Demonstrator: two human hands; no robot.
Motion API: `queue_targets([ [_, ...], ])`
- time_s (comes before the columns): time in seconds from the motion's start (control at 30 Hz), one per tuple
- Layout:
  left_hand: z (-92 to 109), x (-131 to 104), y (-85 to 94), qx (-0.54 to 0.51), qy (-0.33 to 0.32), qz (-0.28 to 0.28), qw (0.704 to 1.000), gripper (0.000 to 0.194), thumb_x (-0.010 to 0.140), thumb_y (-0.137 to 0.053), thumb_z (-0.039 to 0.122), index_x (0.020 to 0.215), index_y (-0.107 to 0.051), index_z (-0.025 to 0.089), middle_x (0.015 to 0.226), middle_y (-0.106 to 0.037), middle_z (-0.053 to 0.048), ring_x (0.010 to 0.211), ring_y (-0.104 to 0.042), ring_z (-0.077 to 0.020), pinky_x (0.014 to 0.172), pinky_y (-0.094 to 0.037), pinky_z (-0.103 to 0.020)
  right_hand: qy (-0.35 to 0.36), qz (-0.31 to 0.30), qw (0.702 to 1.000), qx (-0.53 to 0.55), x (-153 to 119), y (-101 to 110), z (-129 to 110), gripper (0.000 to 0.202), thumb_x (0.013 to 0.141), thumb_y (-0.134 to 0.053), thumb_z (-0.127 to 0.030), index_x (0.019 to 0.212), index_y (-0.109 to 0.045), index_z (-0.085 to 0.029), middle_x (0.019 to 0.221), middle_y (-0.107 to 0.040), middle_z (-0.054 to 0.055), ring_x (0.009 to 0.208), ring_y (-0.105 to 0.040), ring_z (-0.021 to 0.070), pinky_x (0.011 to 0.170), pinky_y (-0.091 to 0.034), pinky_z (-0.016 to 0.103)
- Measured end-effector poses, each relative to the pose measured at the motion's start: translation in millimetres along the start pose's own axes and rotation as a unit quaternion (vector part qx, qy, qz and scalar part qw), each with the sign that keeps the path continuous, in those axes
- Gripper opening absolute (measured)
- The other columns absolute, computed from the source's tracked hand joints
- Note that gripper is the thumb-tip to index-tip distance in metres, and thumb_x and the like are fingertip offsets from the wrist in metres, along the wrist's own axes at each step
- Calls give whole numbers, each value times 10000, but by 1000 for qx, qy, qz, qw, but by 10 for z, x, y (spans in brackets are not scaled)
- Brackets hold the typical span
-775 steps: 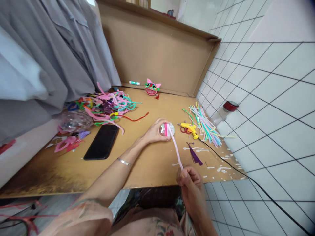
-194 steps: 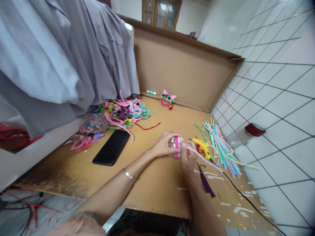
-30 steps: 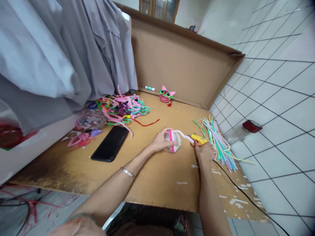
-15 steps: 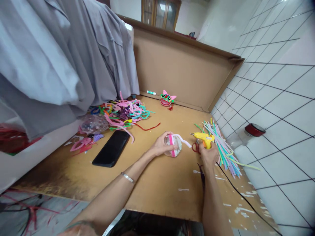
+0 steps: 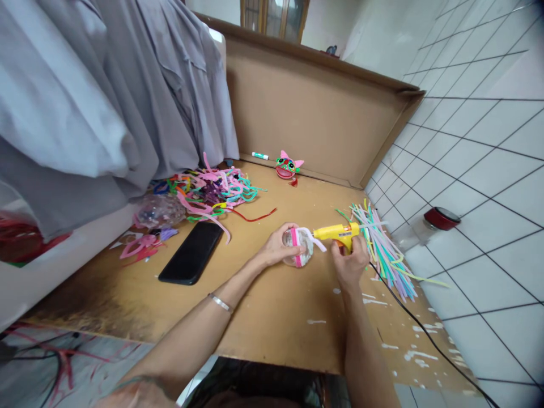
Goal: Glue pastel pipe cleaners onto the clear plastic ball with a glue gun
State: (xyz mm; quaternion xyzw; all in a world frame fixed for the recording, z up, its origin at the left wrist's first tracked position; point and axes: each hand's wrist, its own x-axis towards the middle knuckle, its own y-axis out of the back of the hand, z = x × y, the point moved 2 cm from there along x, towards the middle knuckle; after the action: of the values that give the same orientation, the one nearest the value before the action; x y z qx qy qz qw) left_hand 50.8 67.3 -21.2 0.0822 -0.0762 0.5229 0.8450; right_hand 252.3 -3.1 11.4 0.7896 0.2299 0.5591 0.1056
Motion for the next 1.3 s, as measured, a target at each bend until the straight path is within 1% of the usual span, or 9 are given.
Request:
queue_targets([
  [0.23,12,-1,0,3,-1,-7,1000,610,611,-801,409,1125,-561,184,893,-637,8,779,-597,-153,770,-497,-272,27,5,1000,-14,-28,-20,-55,137,805,-532,-289,722,-430,-248,739,-538,29,731,-543,209,680,-448,331],
  [0.33,35,-9,-10,-5,-3,-9,1000,608,603,-802,389,1124,-564,183,887,-633,11,772,-587,-149,756,-485,-266,27,9,999,-17,-25,-16,-59,138,812,-536,-295,727,-439,-247,736,-535,26,726,-538,206,678,-442,326],
  [0.47,44,-18,-17,9,0,-8,1000,613,609,-797,401,1132,-555,190,881,-623,13,752,-572,-144,741,-475,-268,22,8,1000,-14,-24,-15,-63,129,809,-533,-294,728,-443,-249,733,-527,21,734,-530,207,692,-438,328],
  [0.63,69,-24,-16,28,9,-8,1000,627,604,-789,434,1137,-557,197,893,-632,7,774,-585,-155,749,-479,-270,29,9,1000,-6,-30,-19,-61,125,805,-546,-263,732,-445,-246,742,-514,20,749,-516,210,711,-431,332],
  [0.77,89,-25,-12,28,11,-5,1000,627,596,-796,417,1133,-566,190,900,-646,1,776,-597,-160,743,-488,-271,36,10,999,5,-29,-20,-58,126,802,-552,-266,738,-446,-245,747,-508,22,755,-512,212,718,-430,336],
  [0.93,76,-22,-15,18,2,-11,1000,620,614,-799,407,1140,-560,183,887,-642,7,767,-596,-152,745,-494,-270,31,2,1000,2,-31,-24,-53,134,801,-541,-272,730,-429,-247,743,-516,27,751,-520,215,710,-435,340],
  [1.07,73,-22,-14,21,4,-6,1000,615,604,-803,385,1133,-570,175,906,-648,1,787,-605,-160,752,-501,-276,38,-1,999,-5,-31,-21,-56,125,804,-529,-281,734,-432,-247,747,-533,34,750,-536,221,698,-443,341],
  [1.3,65,-18,-18,22,15,-3,1000,632,595,-797,386,1143,-553,185,888,-628,8,757,-571,-144,729,-469,-257,50,7,999,-12,-26,-17,-65,109,802,-534,-268,744,-446,-243,757,-553,40,747,-545,221,701,-449,338],
])
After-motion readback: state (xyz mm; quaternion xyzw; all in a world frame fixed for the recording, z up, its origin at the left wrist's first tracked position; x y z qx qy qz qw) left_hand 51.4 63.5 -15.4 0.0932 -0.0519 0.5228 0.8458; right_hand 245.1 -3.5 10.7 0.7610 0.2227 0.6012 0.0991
